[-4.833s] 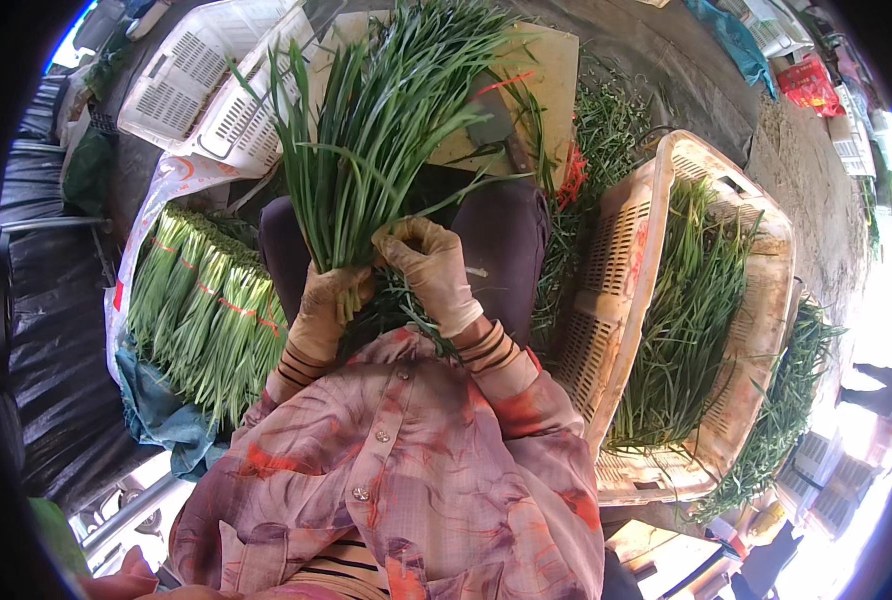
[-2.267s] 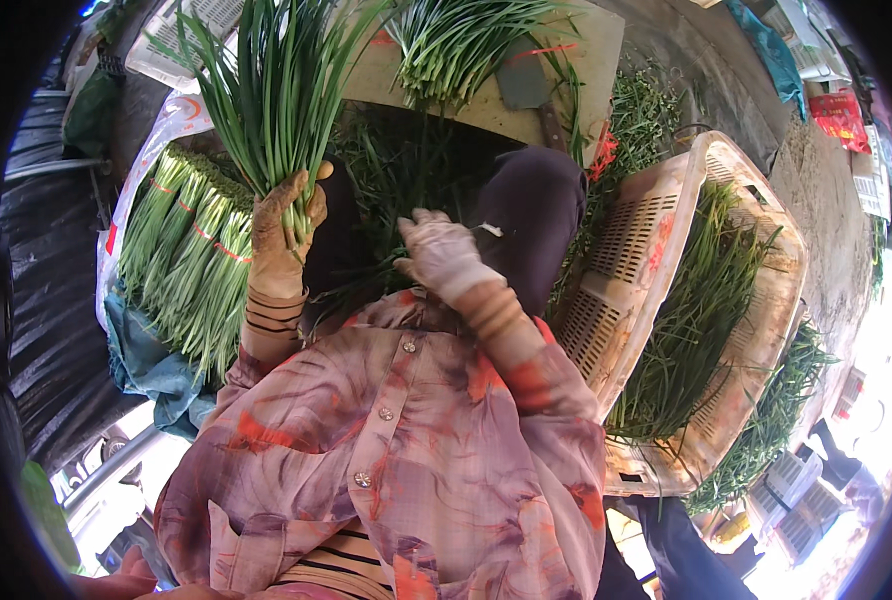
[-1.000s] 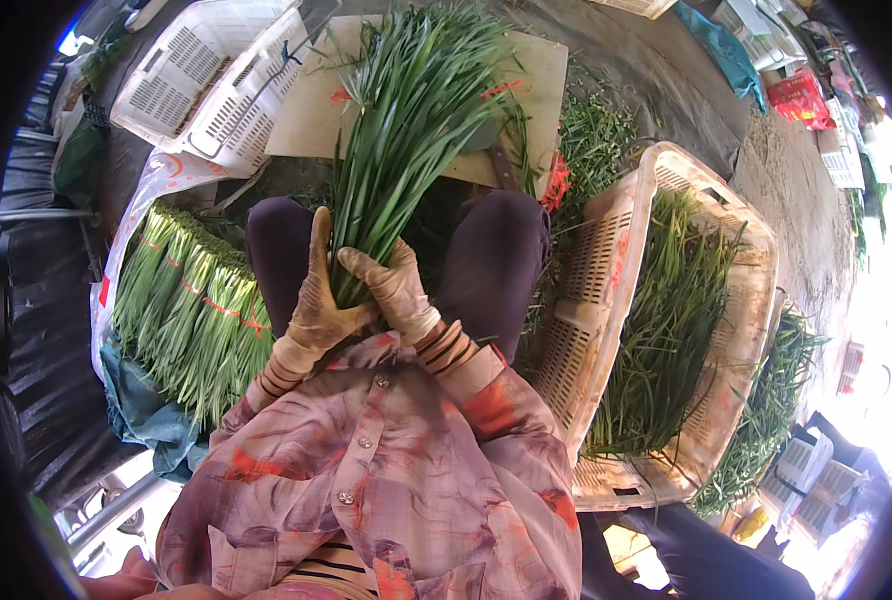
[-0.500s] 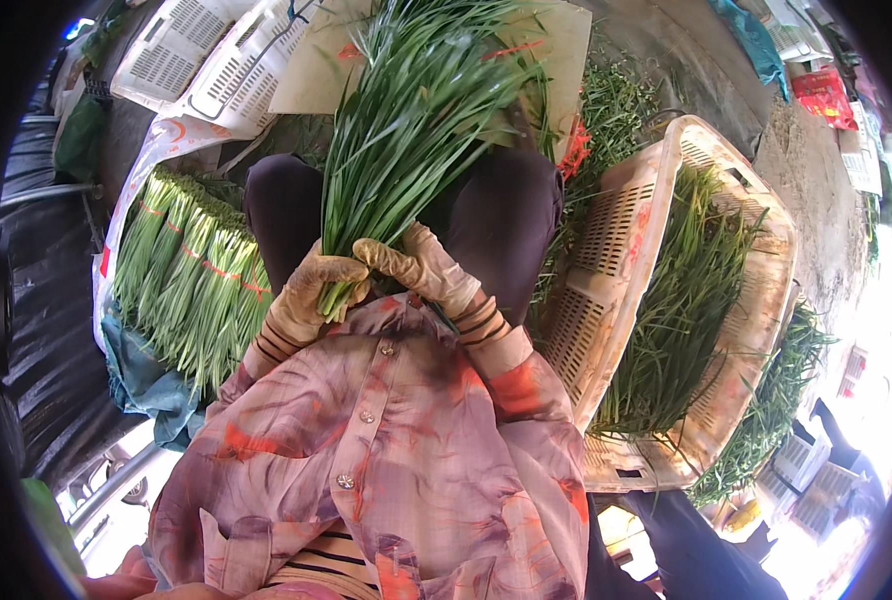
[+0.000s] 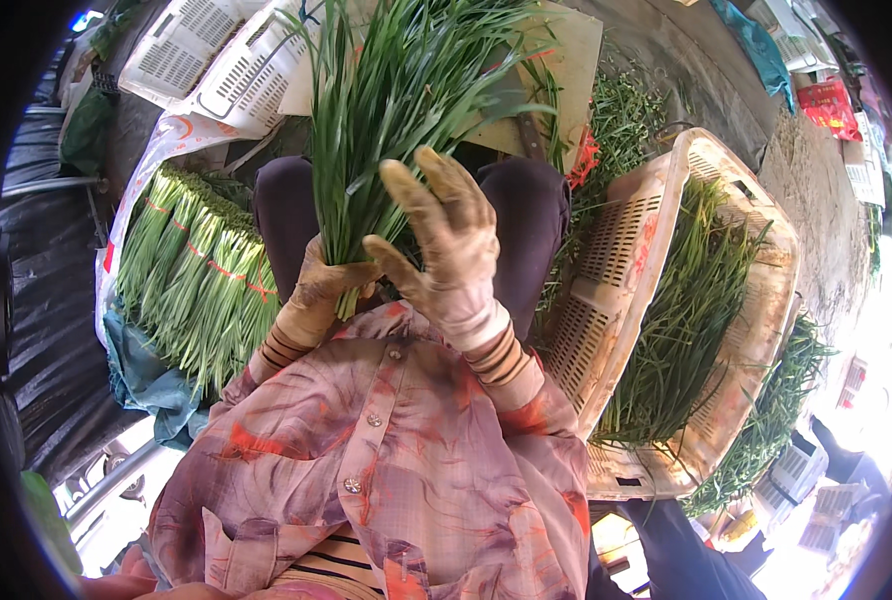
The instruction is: The person gathers green leafy vegetables from a basket, aligns them into a neat bunch, and secures the bundle with a rubber band. The person repeats this process multiple times, placing finished bundles on a nearby surface.
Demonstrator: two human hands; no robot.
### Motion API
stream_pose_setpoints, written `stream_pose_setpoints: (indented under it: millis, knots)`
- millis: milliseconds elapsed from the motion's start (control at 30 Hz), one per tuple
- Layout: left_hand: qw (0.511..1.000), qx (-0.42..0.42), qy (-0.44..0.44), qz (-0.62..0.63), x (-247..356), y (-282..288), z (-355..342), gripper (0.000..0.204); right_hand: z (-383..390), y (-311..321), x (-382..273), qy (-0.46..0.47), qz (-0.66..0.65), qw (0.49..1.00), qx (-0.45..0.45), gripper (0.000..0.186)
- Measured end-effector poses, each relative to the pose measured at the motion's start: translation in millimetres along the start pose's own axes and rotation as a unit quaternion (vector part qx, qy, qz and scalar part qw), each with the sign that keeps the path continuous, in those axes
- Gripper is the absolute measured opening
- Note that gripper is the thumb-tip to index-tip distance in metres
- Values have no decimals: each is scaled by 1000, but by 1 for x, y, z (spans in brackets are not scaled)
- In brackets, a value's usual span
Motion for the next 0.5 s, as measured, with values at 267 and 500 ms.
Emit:
stream_pose_setpoints:
  millis: [267, 500]
  knots:
    - [998, 40, -49, 14, -8, 14, -7, 47, 18, -38, -17, 127, 142, 978, -84, 43]
    - [998, 67, -3, -11, -2, 17, -12, 27, 50, -39, 19, 34, 16, 999, -25, 24]
Point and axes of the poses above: each hand's wrist, its own z-axis away from the middle knuckle, its own y-axis out of the back of the hand, x = y × z, the point moved 9 cm from there along -z, towards the middle knuckle, and after that the axes turned 1 degree about -z, right-handed, at the moved point
